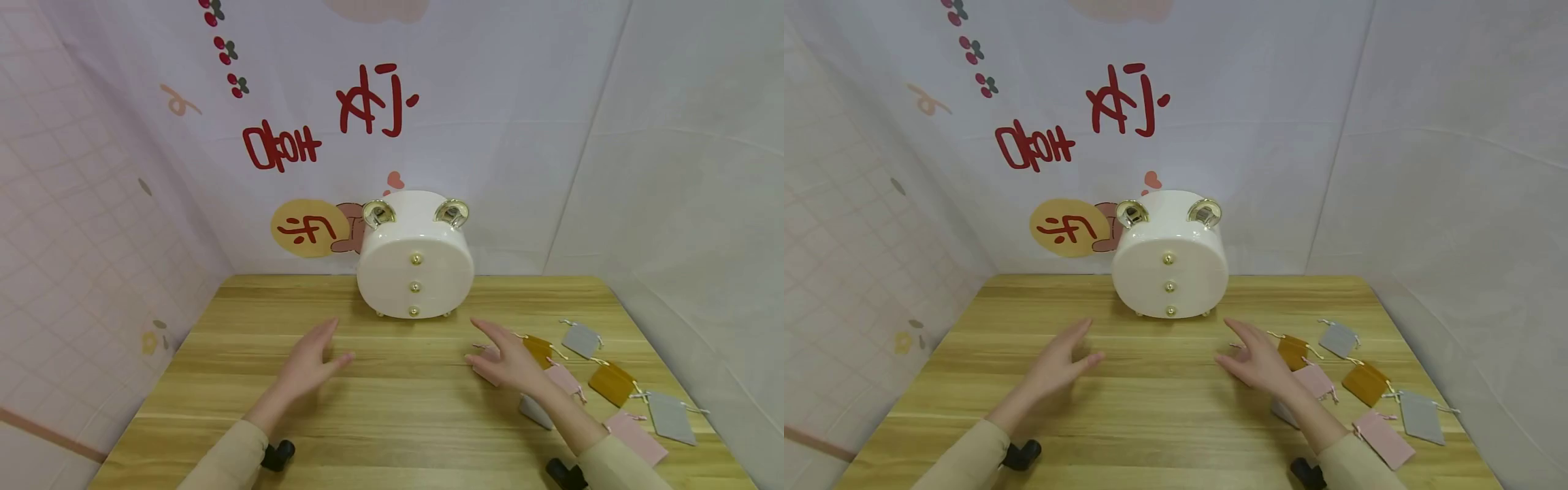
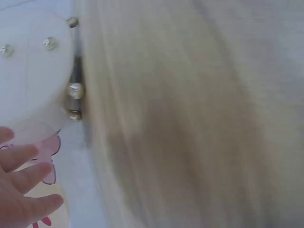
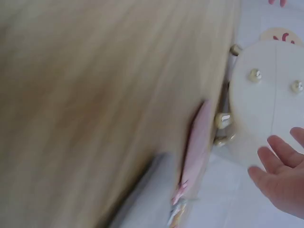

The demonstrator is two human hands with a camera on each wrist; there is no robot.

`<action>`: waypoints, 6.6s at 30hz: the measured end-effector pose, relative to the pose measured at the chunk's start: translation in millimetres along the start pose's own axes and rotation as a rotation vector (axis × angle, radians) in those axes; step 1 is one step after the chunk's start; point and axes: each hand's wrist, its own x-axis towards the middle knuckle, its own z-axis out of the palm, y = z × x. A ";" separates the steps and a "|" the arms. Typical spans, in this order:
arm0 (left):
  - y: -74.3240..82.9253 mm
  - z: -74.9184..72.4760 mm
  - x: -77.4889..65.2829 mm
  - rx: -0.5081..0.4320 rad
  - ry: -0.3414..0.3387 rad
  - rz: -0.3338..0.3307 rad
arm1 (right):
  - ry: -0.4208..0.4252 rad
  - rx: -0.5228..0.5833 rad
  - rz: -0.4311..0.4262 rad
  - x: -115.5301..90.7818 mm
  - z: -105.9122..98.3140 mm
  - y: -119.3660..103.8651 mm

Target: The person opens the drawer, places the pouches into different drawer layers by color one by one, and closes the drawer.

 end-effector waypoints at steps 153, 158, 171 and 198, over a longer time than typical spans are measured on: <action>51.5 -64.2 164.5 -0.448 0.153 0.083 | -0.104 1.090 0.558 69.5 3.1 -124.7; 51.5 -64.3 164.0 -0.452 0.150 0.080 | -0.124 1.098 0.549 60.7 3.0 -127.0; 54.5 -68.3 162.5 -0.447 0.115 0.096 | -0.161 1.124 0.538 41.3 7.7 -128.6; 51.7 -67.5 163.1 -0.462 0.097 0.099 | -0.195 1.187 0.487 37.0 16.9 -113.6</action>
